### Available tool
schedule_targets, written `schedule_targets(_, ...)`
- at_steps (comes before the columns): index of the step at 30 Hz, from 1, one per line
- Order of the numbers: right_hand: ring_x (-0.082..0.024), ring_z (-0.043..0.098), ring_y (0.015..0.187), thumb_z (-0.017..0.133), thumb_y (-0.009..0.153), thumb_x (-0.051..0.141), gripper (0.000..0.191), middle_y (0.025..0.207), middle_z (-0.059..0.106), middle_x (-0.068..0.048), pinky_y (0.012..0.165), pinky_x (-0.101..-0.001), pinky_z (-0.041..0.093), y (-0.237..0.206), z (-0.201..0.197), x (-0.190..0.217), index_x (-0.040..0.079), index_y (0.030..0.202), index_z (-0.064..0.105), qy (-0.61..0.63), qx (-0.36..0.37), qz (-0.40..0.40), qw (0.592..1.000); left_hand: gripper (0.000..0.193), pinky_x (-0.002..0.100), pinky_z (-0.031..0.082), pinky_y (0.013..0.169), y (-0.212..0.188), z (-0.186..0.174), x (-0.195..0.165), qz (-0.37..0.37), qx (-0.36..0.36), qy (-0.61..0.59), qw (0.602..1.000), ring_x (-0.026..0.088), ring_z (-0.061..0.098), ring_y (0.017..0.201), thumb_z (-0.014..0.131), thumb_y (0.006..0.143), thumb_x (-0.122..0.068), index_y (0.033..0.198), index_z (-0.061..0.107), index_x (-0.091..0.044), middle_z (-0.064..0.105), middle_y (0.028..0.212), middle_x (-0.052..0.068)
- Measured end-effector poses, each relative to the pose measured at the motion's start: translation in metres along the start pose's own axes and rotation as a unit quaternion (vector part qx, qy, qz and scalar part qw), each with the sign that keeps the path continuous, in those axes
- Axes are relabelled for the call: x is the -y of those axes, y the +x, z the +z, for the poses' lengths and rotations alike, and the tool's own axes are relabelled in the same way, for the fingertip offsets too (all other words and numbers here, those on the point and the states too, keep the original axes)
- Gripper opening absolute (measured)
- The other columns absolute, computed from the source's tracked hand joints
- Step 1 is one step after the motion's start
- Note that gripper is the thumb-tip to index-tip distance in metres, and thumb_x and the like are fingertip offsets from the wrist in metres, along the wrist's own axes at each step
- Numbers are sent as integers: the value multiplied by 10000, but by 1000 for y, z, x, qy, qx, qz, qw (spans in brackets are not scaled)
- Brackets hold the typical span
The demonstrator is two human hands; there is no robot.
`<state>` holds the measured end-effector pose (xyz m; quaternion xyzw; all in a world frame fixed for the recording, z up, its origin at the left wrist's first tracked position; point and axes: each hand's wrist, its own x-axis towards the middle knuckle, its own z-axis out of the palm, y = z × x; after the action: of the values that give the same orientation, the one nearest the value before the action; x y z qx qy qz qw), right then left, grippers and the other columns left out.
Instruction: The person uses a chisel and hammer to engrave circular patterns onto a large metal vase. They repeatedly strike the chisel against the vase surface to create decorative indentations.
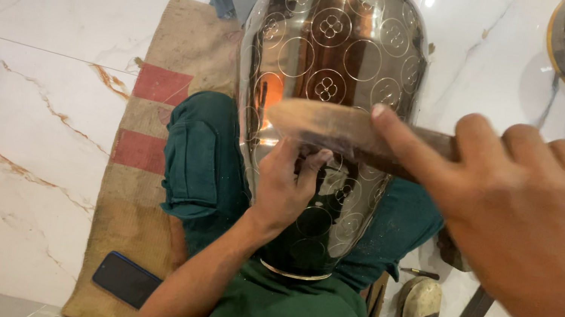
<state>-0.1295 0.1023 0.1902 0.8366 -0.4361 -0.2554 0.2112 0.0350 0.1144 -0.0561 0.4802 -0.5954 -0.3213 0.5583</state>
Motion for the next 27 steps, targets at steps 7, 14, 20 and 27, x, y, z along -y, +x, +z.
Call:
schedule_targets(7, -171, 697, 674, 757, 866, 267, 752, 870, 671, 2, 606, -309, 580, -24, 51, -4, 335, 1568, 498, 116, 7, 82, 990, 188, 347, 585, 740, 11, -8, -5, 50, 78, -4, 996, 240, 737, 874, 741, 1004, -33, 1125, 598, -51, 690, 1002, 118)
schedule_targets(14, -215, 751, 743, 770, 933, 223, 402, 908, 707, -130, 776, -377, 614, -44, 79, 0, 74, 1263, 596, 466, -113, 213, 851, 283, 334, 591, 753, 21, -12, -2, 55, 108, -33, 992, 224, 738, 896, 717, 999, -16, 1246, 580, -44, 635, 1021, 112)
schedule_targets(20, -173, 742, 702, 813, 886, 185, 739, 852, 715, -13, 686, -313, 615, -44, 70, 0, 313, 1566, 554, 37, 54, 64, 996, 309, 389, 559, 734, 26, -17, -4, 119, 151, 0, 981, 297, 704, 888, 737, 980, -42, 1250, 591, -72, 639, 1036, 110)
schedule_targets(27, -201, 705, 784, 854, 838, 245, 700, 933, 688, -28, 699, -323, 574, -63, 118, 32, 305, 1463, 545, 167, -83, 222, 957, 470, 443, 535, 714, 60, -23, 6, 189, 326, 29, 926, 348, 668, 849, 750, 943, -100, 1375, 566, -83, 624, 1045, 105)
